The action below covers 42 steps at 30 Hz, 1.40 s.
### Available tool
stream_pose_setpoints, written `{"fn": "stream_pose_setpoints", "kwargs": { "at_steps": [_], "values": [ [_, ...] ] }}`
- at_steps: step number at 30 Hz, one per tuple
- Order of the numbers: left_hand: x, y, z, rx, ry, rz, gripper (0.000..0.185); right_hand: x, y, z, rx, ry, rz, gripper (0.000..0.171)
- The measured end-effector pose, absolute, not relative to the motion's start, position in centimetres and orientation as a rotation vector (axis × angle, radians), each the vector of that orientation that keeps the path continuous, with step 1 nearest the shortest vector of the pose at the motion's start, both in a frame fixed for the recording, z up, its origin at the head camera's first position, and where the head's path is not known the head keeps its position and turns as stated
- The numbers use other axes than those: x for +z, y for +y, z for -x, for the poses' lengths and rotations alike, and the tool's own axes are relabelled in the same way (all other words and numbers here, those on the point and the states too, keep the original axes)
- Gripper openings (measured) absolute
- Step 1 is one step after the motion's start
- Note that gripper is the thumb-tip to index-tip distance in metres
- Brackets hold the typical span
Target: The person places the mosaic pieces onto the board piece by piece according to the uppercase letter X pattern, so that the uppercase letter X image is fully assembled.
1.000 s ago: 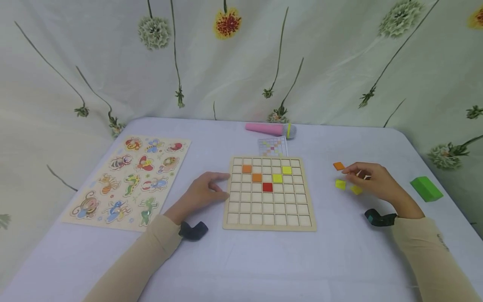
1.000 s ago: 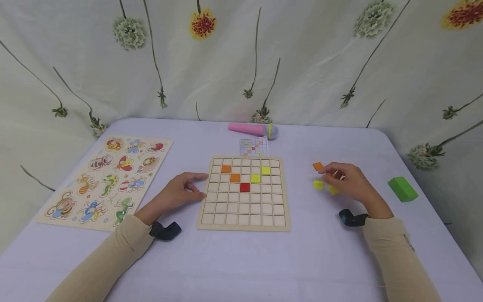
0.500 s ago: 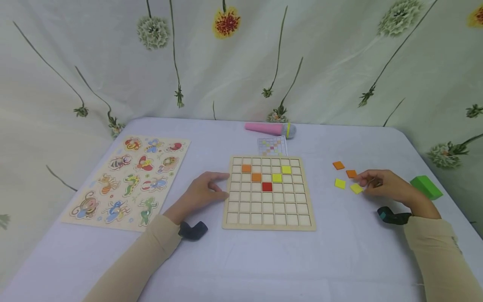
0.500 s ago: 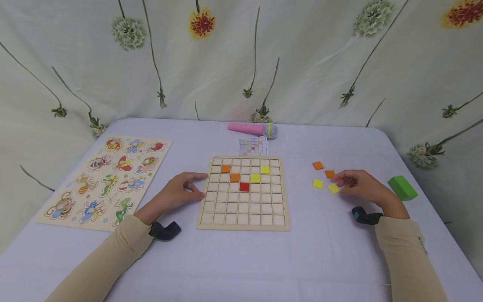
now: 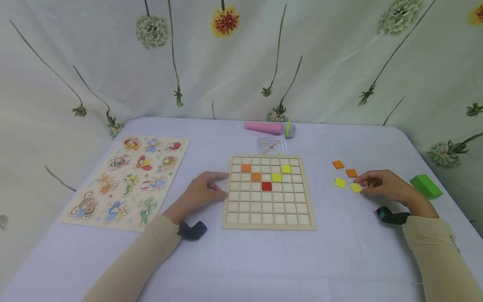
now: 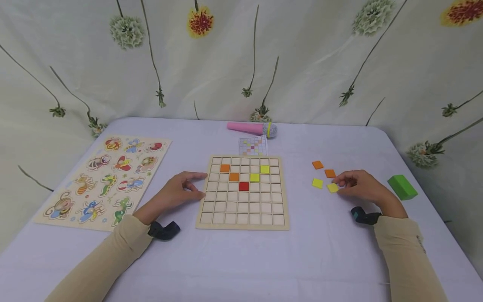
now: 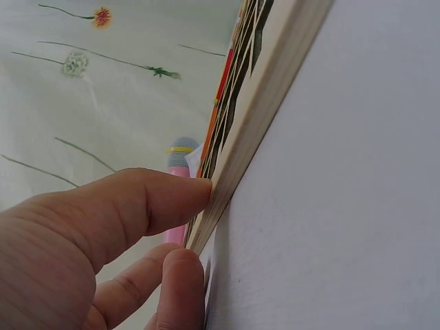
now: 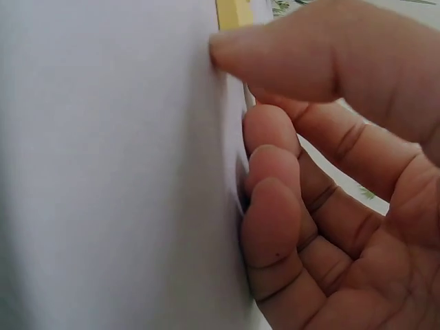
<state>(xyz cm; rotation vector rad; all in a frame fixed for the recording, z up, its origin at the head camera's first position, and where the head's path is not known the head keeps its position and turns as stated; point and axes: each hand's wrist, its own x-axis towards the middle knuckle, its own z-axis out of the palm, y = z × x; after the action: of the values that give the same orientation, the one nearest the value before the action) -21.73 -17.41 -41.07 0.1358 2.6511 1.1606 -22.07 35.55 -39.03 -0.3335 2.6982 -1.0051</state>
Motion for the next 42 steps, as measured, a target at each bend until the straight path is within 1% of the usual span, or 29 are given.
{"fn": "stream_pose_setpoints", "kwargs": {
  "at_steps": [12,18,31,42],
  "values": [
    [-41.1,-17.5,21.9,1.175,2.638,-0.125,0.065,-39.2,35.4,22.3,-0.999,2.745,0.319,0.031],
    [-41.3,-17.5,21.8,1.170,2.640,-0.121,0.065,-39.0,34.9,22.2,-1.077,2.735,0.283,0.031],
    [-41.1,-17.4,21.7,1.153,2.646,-0.134,0.065,-38.8,32.0,21.9,-1.359,2.675,0.411,0.032],
    [-41.0,-17.4,21.7,1.152,2.649,-0.138,0.065,-38.6,29.4,21.6,-1.405,2.641,0.453,0.031]
  ]
}}
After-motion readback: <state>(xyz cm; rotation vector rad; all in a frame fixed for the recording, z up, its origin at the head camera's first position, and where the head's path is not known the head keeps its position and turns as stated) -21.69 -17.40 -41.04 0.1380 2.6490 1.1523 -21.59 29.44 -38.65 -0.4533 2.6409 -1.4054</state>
